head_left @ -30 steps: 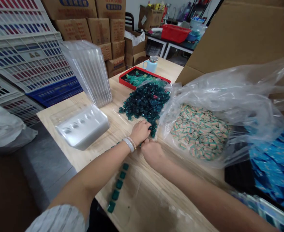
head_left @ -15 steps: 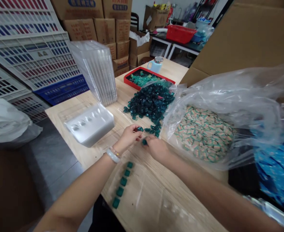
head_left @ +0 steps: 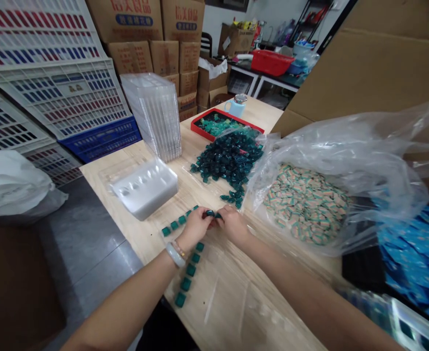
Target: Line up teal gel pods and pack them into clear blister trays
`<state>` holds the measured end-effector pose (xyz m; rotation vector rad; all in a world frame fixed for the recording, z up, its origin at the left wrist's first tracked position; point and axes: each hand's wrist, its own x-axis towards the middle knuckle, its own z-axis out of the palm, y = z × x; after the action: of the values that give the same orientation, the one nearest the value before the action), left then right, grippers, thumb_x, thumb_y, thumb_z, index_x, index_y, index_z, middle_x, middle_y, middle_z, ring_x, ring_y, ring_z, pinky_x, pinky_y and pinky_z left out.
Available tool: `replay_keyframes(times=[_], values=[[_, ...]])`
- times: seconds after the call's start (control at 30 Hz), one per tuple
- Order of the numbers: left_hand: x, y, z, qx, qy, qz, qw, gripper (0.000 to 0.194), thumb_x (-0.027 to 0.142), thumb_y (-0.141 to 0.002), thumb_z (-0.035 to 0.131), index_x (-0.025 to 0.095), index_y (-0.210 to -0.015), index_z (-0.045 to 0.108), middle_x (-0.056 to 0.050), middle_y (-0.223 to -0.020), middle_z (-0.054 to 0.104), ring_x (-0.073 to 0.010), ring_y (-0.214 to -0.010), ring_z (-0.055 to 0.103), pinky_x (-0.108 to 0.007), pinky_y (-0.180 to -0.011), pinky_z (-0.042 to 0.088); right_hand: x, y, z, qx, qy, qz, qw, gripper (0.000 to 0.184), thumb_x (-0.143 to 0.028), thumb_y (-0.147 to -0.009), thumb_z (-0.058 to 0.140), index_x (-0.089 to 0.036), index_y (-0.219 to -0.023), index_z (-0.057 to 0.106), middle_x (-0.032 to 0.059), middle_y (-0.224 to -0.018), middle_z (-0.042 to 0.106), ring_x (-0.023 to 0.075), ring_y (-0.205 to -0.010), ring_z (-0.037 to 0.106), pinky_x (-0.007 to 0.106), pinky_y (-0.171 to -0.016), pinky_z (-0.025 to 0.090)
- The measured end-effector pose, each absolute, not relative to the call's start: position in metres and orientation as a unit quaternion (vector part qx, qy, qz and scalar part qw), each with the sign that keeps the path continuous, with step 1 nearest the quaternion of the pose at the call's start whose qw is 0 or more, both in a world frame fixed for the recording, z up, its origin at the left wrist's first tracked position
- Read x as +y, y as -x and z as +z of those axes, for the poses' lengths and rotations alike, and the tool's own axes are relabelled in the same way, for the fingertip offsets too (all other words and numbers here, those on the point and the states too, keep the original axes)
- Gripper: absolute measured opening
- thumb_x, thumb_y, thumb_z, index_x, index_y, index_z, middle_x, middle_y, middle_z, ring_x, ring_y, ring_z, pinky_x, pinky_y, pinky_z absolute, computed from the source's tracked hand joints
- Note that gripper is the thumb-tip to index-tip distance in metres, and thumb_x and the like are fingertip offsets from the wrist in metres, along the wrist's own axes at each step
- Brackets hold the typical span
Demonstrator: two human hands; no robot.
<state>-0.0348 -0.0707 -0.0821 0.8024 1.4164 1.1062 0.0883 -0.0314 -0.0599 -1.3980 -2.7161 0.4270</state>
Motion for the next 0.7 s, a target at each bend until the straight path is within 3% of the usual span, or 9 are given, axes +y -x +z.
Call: replay_keyframes(times=[0.13, 0.23, 0.3, 0.43, 0.7], values=[[-0.080, 0.033, -0.068, 0.585, -0.377, 0.482, 0.532, 0.021, 0.011, -0.064, 0.056, 0.016, -0.084, 0.057, 0.000, -0.062, 0.057, -0.0115, -0.053, 0.054, -0.023, -0.053, 0.042, -0.042, -0.102, -0.054, -0.848, 0.452, 0.216, 0.173, 0.022, -0.015, -0.076, 0.047, -0.011, -0.096, 0.057, 0.0102, -0.092, 0.059, 0.0172, -0.089, 0.053, 0.030, -0.079, 0.041], [-0.088, 0.023, -0.053, 0.523, -0.359, 0.452, 0.627, 0.025, 0.016, -0.069, 0.054, 0.016, -0.094, 0.057, -0.001, -0.066, 0.059, -0.0121, -0.056, 0.056, -0.025, -0.057, 0.044, -0.057, -0.118, -0.049, -0.797, 0.439, 0.311, 0.275, 0.018, -0.020, -0.079, 0.044, -0.015, -0.089, 0.059, 0.0067, -0.084, 0.061, 0.0147, -0.079, 0.056, 0.028, -0.073, 0.044], [-0.092, 0.015, -0.046, 0.486, -0.356, 0.423, 0.678, 0.025, 0.018, -0.071, 0.052, 0.016, -0.095, 0.058, -0.002, -0.070, 0.061, -0.0123, -0.059, 0.057, -0.025, -0.060, 0.045, -0.065, -0.127, -0.050, -0.745, 0.459, 0.383, 0.296, 0.016, -0.023, -0.078, 0.045, -0.016, -0.080, 0.059, 0.0046, -0.075, 0.062, 0.0139, -0.069, 0.057, 0.028, -0.066, 0.045], [-0.093, 0.002, -0.040, 0.470, -0.432, 0.392, 0.662, 0.027, 0.020, -0.073, 0.050, 0.014, -0.098, 0.058, 0.000, -0.066, 0.058, -0.0094, -0.055, 0.053, -0.022, -0.056, 0.042, -0.074, -0.140, -0.055, -0.634, 0.501, 0.489, 0.328, 0.014, -0.028, -0.072, 0.051, -0.016, -0.072, 0.059, 0.0027, -0.065, 0.061, 0.0133, -0.060, 0.056, 0.026, -0.059, 0.045], [-0.100, -0.008, -0.046, 0.451, -0.422, 0.390, 0.682, 0.028, 0.021, -0.072, 0.050, 0.010, -0.097, 0.055, 0.003, -0.058, 0.049, -0.0059, -0.048, 0.045, -0.019, -0.049, 0.036, -0.085, -0.146, -0.050, -0.494, 0.518, 0.580, 0.389, 0.017, -0.031, -0.059, 0.063, -0.016, -0.061, 0.056, -0.0018, -0.053, 0.056, 0.0100, -0.049, 0.050, 0.024, -0.051, 0.039]])
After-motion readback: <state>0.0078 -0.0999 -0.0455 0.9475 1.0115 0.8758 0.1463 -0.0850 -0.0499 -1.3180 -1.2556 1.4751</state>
